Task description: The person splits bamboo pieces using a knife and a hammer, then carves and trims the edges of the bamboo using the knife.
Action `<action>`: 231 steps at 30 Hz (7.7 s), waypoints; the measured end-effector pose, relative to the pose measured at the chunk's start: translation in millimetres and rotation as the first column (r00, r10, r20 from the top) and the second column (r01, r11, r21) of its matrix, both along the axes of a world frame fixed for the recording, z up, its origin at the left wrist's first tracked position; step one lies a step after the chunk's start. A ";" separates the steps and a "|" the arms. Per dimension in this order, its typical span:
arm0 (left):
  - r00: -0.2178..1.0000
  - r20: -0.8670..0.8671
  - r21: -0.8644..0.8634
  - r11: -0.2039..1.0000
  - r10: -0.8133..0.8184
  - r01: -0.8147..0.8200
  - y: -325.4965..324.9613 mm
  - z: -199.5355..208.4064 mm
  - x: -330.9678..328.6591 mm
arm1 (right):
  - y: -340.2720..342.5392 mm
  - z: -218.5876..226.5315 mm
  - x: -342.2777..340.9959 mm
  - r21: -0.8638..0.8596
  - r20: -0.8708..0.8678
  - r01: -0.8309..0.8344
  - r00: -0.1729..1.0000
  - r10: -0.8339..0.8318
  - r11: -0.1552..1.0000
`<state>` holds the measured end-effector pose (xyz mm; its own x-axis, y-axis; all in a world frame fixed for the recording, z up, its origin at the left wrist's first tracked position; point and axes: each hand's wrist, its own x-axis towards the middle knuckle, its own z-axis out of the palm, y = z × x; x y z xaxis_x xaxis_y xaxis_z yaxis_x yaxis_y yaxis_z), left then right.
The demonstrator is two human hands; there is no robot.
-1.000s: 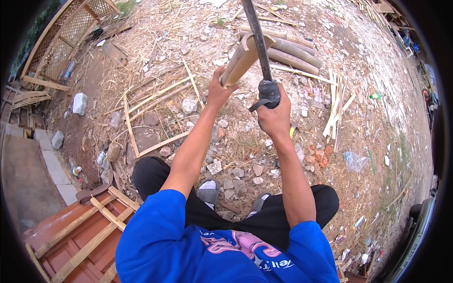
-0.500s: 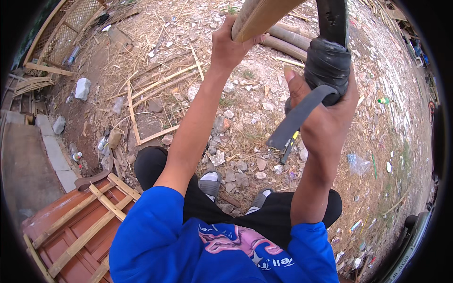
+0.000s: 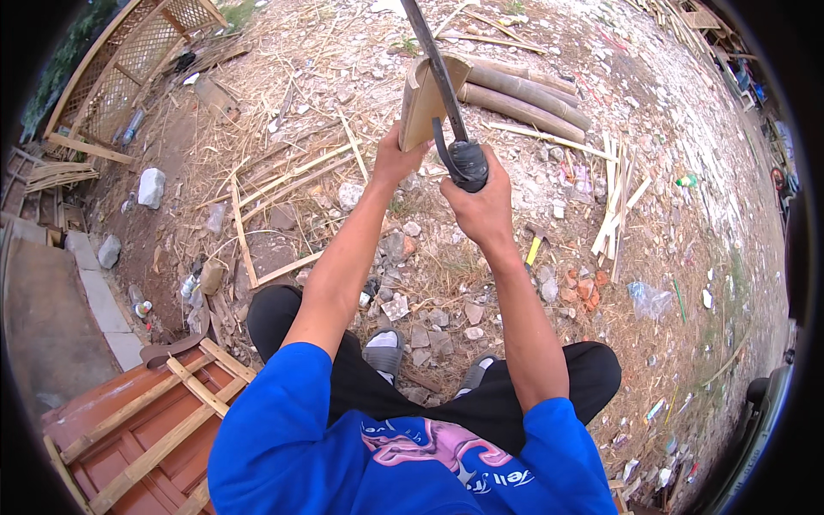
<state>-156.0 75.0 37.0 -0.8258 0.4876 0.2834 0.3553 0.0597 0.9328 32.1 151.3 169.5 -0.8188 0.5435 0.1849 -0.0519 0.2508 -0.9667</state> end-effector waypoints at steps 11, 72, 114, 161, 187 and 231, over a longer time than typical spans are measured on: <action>0.937 -0.335 0.097 0.993 0.095 -0.066 15.1 147.3 -4.1 | 7.5 127.5 24.7 0.003 -0.329 -0.055 0.943 0.053 0.999; 0.963 0.184 -0.144 0.964 -0.195 0.223 -48.0 142.5 139.2 | -17.3 -5.6 44.2 -0.270 -0.049 -0.207 0.978 0.201 0.940; 0.987 0.146 -0.295 0.955 0.063 -0.017 -44.9 166.1 123.8 | 207.4 24.3 82.0 0.117 -0.155 0.356 0.928 -0.337 0.927; 0.981 0.171 -0.340 0.940 0.086 -0.023 -34.4 175.2 129.5 | 128.5 113.7 101.8 0.392 -0.395 0.188 0.919 -0.020 0.900; 0.988 0.123 -0.317 0.947 0.090 -0.047 -26.6 169.9 128.3 | 120.5 117.0 93.8 0.370 -0.128 0.223 0.974 -0.188 0.902; 1.000 0.001 -0.401 0.916 0.012 -0.011 -9.5 168.2 145.3 | 140.1 24.8 84.9 0.574 0.349 0.083 0.875 -0.335 0.815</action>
<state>-10.8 65.5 205.2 -0.8327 0.5501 0.0633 0.3495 0.4335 0.8306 117.0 291.3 194.3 -0.7597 0.6296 0.1628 0.4364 0.6791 -0.5902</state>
